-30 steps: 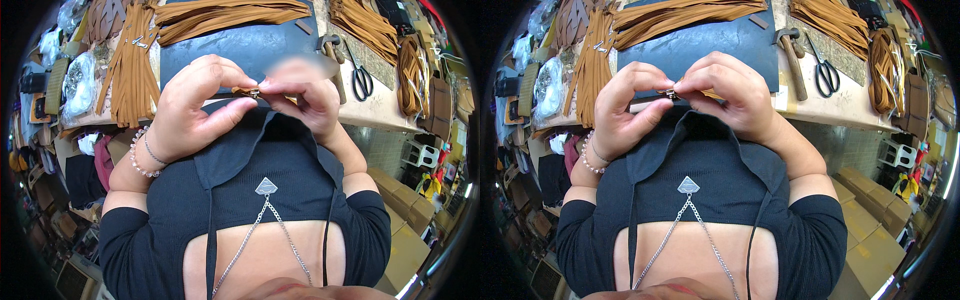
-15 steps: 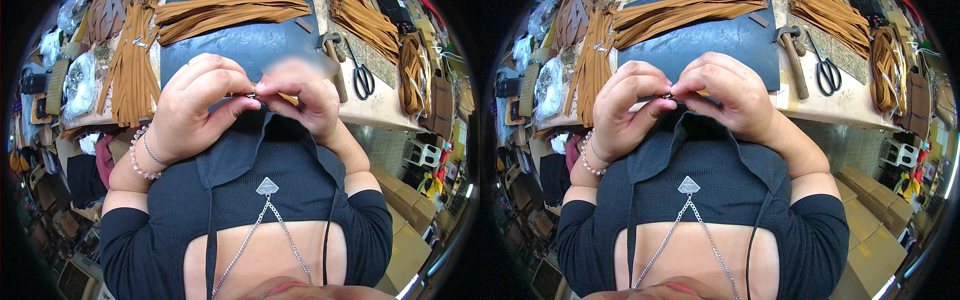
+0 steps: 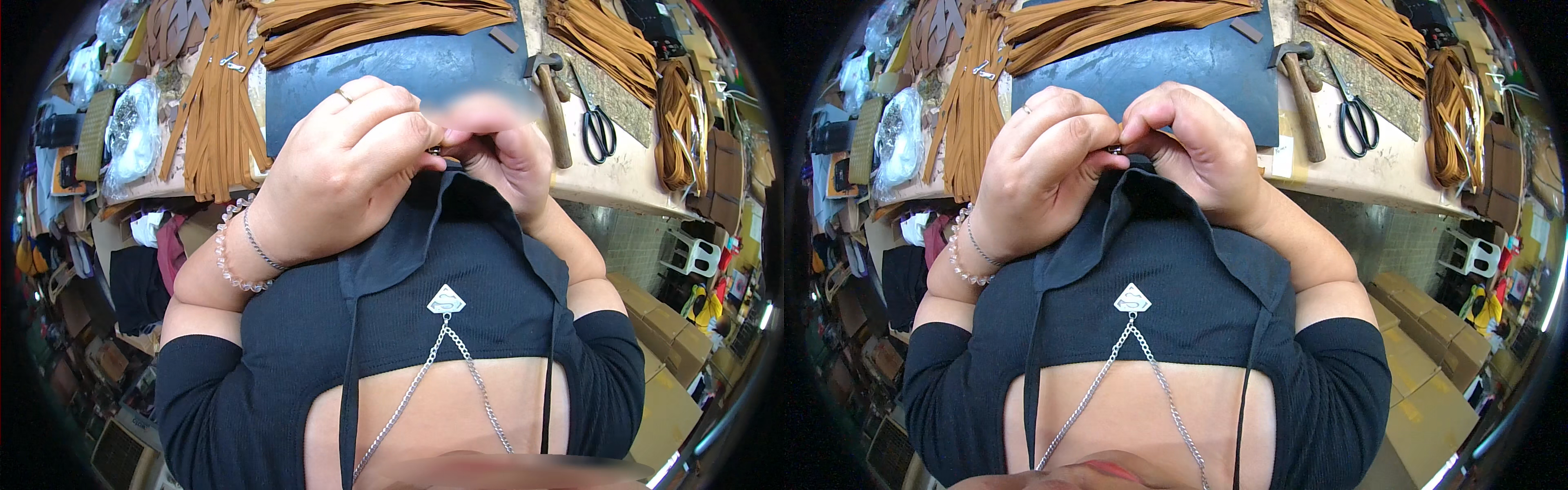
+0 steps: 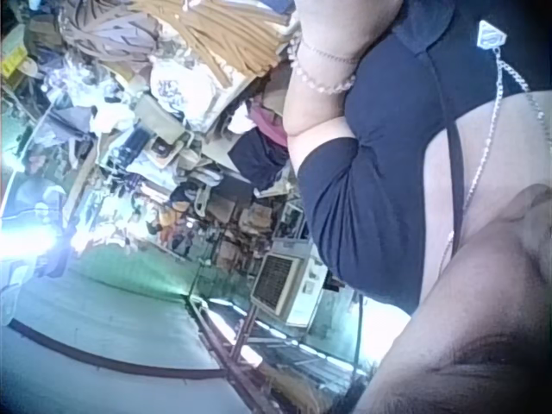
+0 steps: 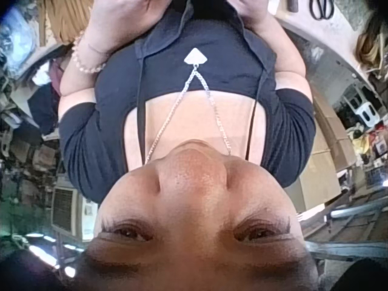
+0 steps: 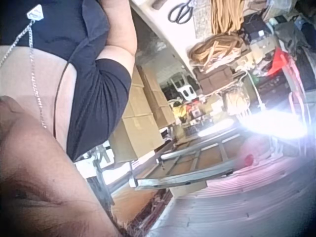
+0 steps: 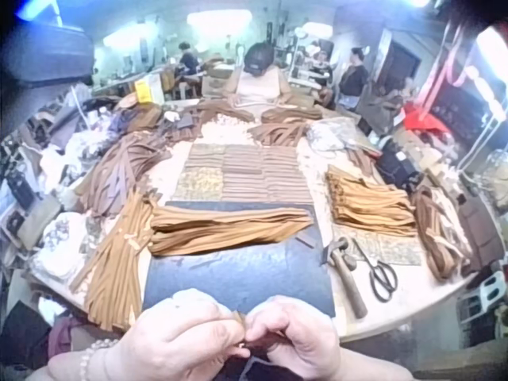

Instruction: The person assembles zippers for leather products by hand, sliding metal sliders onto leather strips and securing them one at a time.

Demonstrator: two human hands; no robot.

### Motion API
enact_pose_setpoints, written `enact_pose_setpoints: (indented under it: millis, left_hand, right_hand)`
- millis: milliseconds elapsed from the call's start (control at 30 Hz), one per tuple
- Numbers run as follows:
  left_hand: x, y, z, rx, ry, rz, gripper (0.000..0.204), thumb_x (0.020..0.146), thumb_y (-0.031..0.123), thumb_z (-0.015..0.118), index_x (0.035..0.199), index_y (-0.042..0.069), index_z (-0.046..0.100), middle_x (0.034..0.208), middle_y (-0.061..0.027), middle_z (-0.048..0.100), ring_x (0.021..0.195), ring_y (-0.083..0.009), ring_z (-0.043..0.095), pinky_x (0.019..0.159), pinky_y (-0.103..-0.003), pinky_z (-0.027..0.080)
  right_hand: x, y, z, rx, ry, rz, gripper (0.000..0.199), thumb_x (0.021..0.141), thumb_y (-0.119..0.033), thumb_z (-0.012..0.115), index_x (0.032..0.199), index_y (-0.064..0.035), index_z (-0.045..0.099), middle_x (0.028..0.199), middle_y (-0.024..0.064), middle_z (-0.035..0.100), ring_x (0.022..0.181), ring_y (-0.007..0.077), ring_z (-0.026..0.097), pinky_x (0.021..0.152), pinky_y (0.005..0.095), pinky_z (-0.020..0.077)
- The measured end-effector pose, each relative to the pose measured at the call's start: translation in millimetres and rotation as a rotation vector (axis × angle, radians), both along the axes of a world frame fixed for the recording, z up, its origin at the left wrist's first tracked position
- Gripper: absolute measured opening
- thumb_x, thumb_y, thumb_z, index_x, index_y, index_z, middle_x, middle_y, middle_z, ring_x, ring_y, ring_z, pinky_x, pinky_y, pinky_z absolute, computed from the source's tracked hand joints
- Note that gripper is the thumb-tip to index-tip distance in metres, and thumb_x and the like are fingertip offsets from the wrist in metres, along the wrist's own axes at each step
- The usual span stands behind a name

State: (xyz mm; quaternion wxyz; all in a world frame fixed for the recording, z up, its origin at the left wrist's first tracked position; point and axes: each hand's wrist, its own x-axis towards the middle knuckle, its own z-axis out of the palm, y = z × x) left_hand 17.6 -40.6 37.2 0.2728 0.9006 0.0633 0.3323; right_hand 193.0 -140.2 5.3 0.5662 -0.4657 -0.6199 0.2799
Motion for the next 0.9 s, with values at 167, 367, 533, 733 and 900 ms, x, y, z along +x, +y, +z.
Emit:
enact_pose_setpoints:
  millis: [167,367,533,733,900]
  left_hand:
    - [2,1,-4,0.021,-0.001,0.008,0.018,0.078,0.008,0.074,0.091,0.001,0.063,0.085,-0.0105,0.062,0.077,-0.0277,0.06,0.069,-0.035,0.048]
    - [2,1,-2,-0.012,-0.008,0.01,0.019,0.078,0.008,0.075,0.092,0.001,0.063,0.086,-0.0107,0.063,0.079,-0.0276,0.06,0.071,-0.035,0.049]
    - [-5,0,-1,-0.082,-0.018,-0.01,0.023,0.076,0.007,0.079,0.093,0.002,0.065,0.087,-0.0105,0.064,0.08,-0.0262,0.062,0.072,-0.034,0.05]
    - [-7,-1,-2,-0.094,-0.032,-0.008,0.026,0.074,0.007,0.081,0.094,0.002,0.065,0.088,-0.0111,0.064,0.08,-0.0255,0.062,0.072,-0.033,0.05]
    - [-6,-1,1,-0.157,-0.034,0.021,0.027,0.074,0.009,0.081,0.094,0.001,0.065,0.088,-0.0112,0.065,0.08,-0.0258,0.062,0.072,-0.033,0.05]
  right_hand:
    - [-4,-1,-6,-0.021,0.027,-0.035,0.02,0.079,0.011,0.066,0.091,-0.0022,0.058,0.088,0.0093,0.062,0.08,0.0217,0.062,0.073,0.0295,0.0508]
    - [-3,2,-6,0.021,0.097,-0.048,0.019,0.08,0.01,0.066,0.091,-0.0031,0.059,0.088,0.0087,0.062,0.079,0.0214,0.061,0.074,0.0299,0.0501]
    - [5,5,-2,0.151,-0.009,0.048,0.022,0.077,0.008,0.071,0.092,-0.0054,0.062,0.088,0.0073,0.064,0.084,0.0218,0.062,0.075,0.0307,0.0495]
    - [5,4,-1,0.148,-0.029,0.059,0.023,0.076,0.007,0.072,0.092,-0.0056,0.063,0.089,0.0073,0.064,0.085,0.0219,0.062,0.076,0.0314,0.0495]
    - [6,5,1,0.152,-0.064,0.052,0.024,0.074,0.008,0.071,0.092,-0.0055,0.063,0.089,0.0076,0.064,0.084,0.0228,0.062,0.075,0.0315,0.0495]
